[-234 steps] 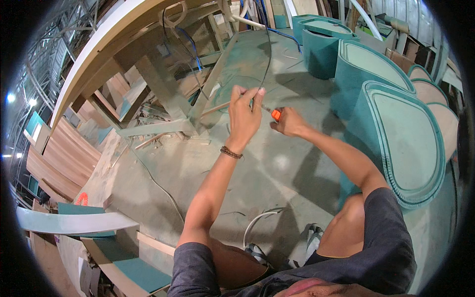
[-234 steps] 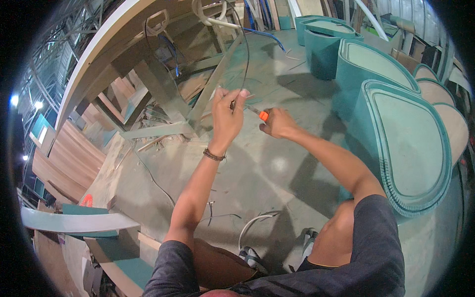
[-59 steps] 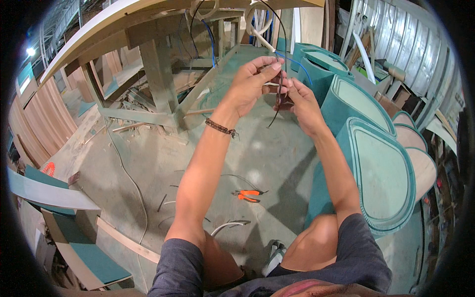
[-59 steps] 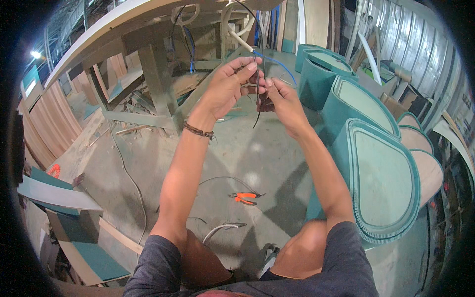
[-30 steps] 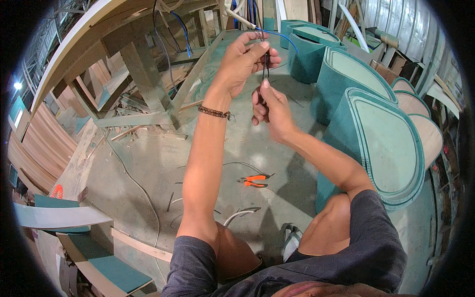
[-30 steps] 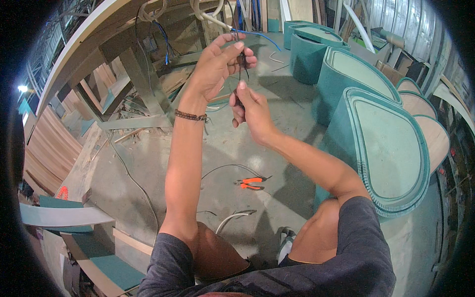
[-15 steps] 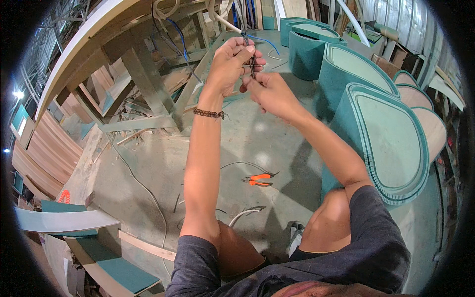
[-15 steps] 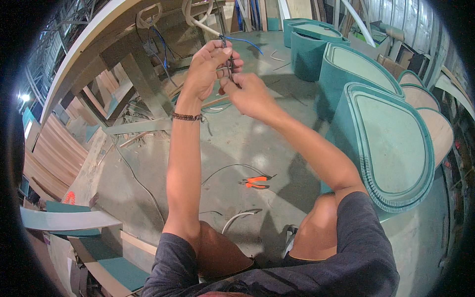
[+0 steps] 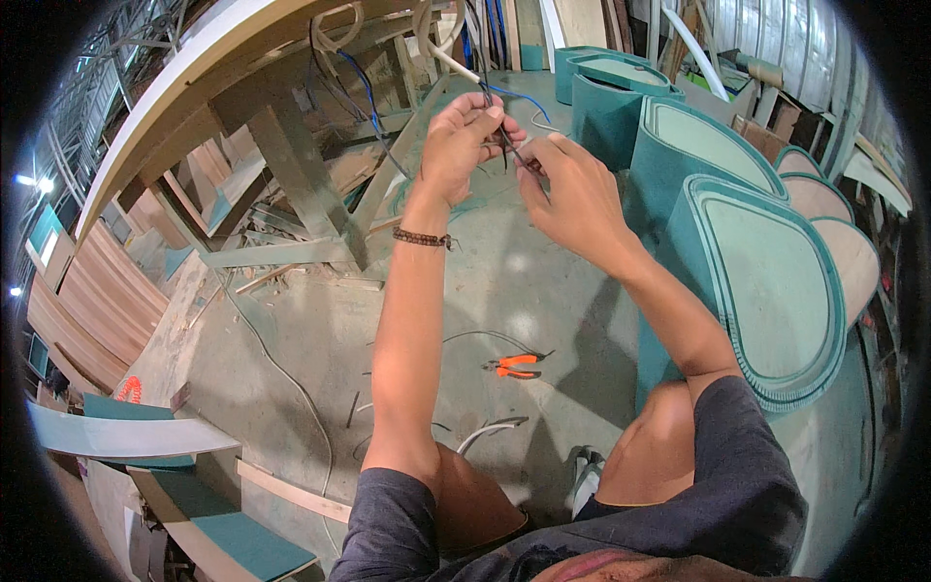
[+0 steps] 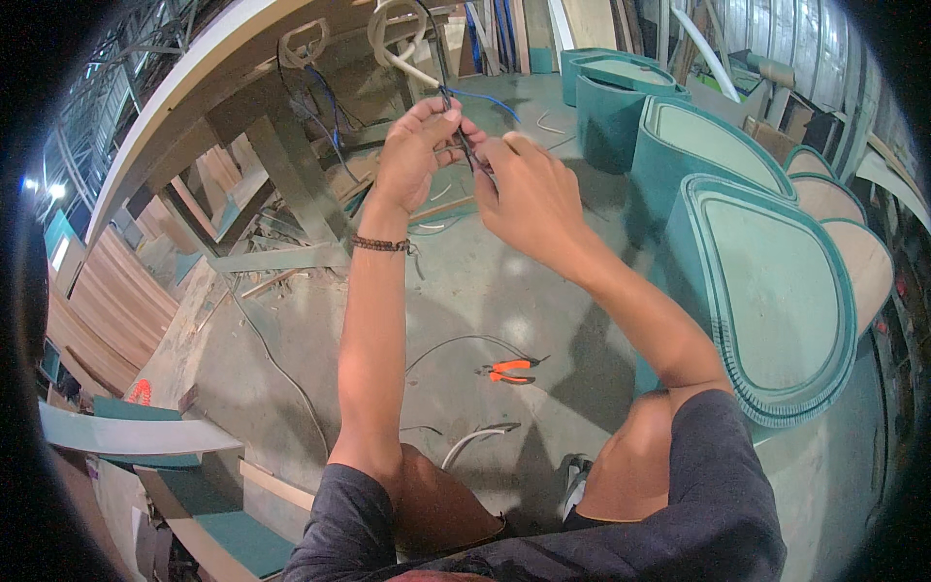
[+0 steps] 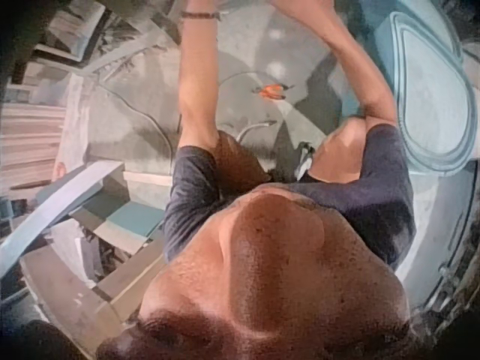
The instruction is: The person prepares and connects electrical wires under a wooden furniture panel using pliers to strip insulation and join the wires by hand.
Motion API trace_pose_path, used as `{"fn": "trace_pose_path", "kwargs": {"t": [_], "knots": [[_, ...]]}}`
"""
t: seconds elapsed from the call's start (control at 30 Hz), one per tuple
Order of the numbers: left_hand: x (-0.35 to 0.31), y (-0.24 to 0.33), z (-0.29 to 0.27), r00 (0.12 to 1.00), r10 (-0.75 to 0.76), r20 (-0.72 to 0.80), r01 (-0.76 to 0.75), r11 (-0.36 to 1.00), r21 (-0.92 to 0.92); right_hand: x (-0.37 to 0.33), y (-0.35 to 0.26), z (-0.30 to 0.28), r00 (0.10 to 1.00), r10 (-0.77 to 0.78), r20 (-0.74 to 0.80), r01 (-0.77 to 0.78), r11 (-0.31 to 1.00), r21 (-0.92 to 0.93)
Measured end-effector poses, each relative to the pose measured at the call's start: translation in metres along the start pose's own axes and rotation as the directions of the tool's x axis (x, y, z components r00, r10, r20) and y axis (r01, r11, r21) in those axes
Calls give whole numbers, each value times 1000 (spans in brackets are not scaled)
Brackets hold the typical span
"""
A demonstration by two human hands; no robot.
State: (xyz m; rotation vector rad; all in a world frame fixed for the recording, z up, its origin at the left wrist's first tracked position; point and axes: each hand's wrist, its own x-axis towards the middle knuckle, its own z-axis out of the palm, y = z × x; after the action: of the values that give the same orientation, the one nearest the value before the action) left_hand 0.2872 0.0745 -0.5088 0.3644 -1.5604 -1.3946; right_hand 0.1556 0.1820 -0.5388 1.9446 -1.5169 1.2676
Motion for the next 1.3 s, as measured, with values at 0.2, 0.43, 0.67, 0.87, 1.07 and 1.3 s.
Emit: {"fn": "trace_pose_path", "kwargs": {"t": [0.2, 0.43, 0.67, 0.87, 1.07, 1.3], "knots": [[2, -8, -12, 998, 33, 47, -28, 995, -93, 5, 8, -9, 1000, -9, -9, 8, 997, -74], [1, -8, 0, 998, 61, 25, -58, 994, -95, 19, 44, -1, 994, 36, -101, -35, 999, 8], [0, -11, 7, 996, 77, -35, -80, 993, -84, 19, 61, 28, 952, -75, -297, 85, 996, 22], [-1, -15, 12, 989, 111, -100, -110, 994, 16, 9, 59, 47, 951, -64, -301, 99, 990, 104], [-1, -17, 13, 981, 156, -119, -147, 986, 76, 7, 53, 55, 956, -35, -291, 84, 984, 158], [-4, -8, 22, 981, 126, -145, -105, 984, 145, 9, 54, 62, 926, -97, -364, 154, 979, 131]]}}
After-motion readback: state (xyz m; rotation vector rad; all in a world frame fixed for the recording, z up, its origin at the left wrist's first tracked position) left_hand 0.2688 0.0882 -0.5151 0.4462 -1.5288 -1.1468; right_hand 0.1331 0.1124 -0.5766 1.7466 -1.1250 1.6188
